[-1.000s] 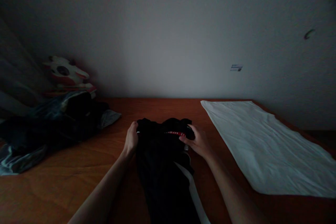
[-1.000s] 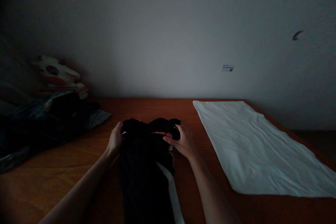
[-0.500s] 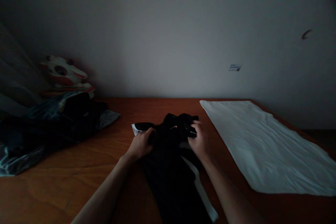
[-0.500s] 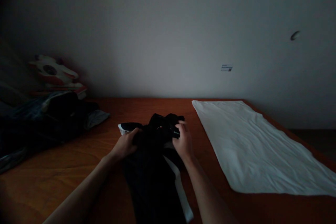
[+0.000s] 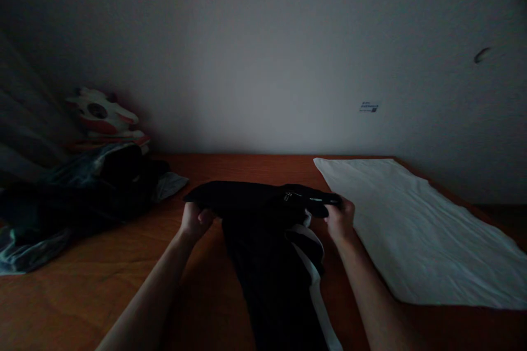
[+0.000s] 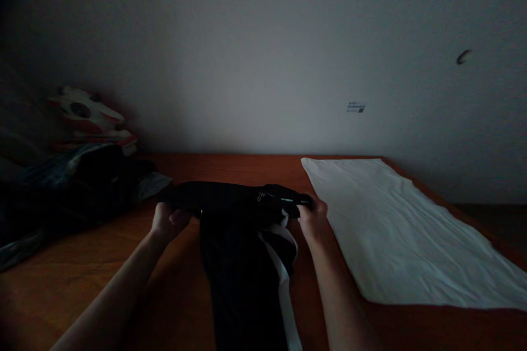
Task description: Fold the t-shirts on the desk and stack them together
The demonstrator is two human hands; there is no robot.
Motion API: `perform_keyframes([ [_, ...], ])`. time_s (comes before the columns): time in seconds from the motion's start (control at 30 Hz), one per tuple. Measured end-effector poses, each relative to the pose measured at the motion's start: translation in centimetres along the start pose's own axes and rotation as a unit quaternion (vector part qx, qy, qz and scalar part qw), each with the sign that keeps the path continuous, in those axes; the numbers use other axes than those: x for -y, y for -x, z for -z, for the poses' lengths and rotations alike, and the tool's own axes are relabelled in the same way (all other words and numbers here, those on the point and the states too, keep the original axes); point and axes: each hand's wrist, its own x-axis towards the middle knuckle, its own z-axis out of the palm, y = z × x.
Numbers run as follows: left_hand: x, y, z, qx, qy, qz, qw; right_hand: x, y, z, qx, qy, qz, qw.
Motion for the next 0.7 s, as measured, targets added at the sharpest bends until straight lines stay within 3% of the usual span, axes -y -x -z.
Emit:
perform_keyframes([
  [0.1,1.5,0.2,3.0,0.085,0.036,0.091,0.992,-0.2,-0.5,1.5,0.142,-0.095,-0.162,0.972],
  [0.2,2.9,0.9,5.2,0.211,0.045,0.190,0.958,0.0,-0.6,3.3,0.319,-0.078,-0.274,0.904],
  [0.27,3.0,1.2,5.1,0.270,0.042,0.217,0.937,0.4,-0.6,3.7,0.404,-0.052,-0.285,0.868],
  [0.3,2.7,1.1,4.6,0.271,0.055,0.208,0.938,0.7,-0.6,3.4,0.413,-0.060,-0.262,0.870],
  [0.37,1.5,0.6,2.7,0.205,0.117,0.148,0.960,1.0,-0.8,2.3,0.350,-0.116,-0.173,0.913],
  [0.43,0.3,-0.2,0.8,0.063,0.192,0.052,0.978,0.8,-1.1,0.7,0.206,-0.156,-0.083,0.963],
  [0.5,-0.5,-1.1,-0.6,-0.078,0.203,-0.016,0.976,-0.1,-1.6,-0.5,0.071,-0.141,-0.039,0.987],
  [0.53,-0.5,-1.3,-1.0,-0.121,0.182,-0.025,0.975,-0.7,-1.8,-0.8,0.026,-0.121,-0.036,0.992],
  [0.6,-0.3,-1.3,-1.4,-0.145,0.121,-0.017,0.982,-2.1,-2.0,-0.9,-0.008,-0.073,-0.044,0.996],
  [0.7,0.0,-0.2,-2.1,-0.057,0.027,0.006,0.998,-3.2,-1.8,-0.5,0.005,0.020,-0.033,0.999],
])
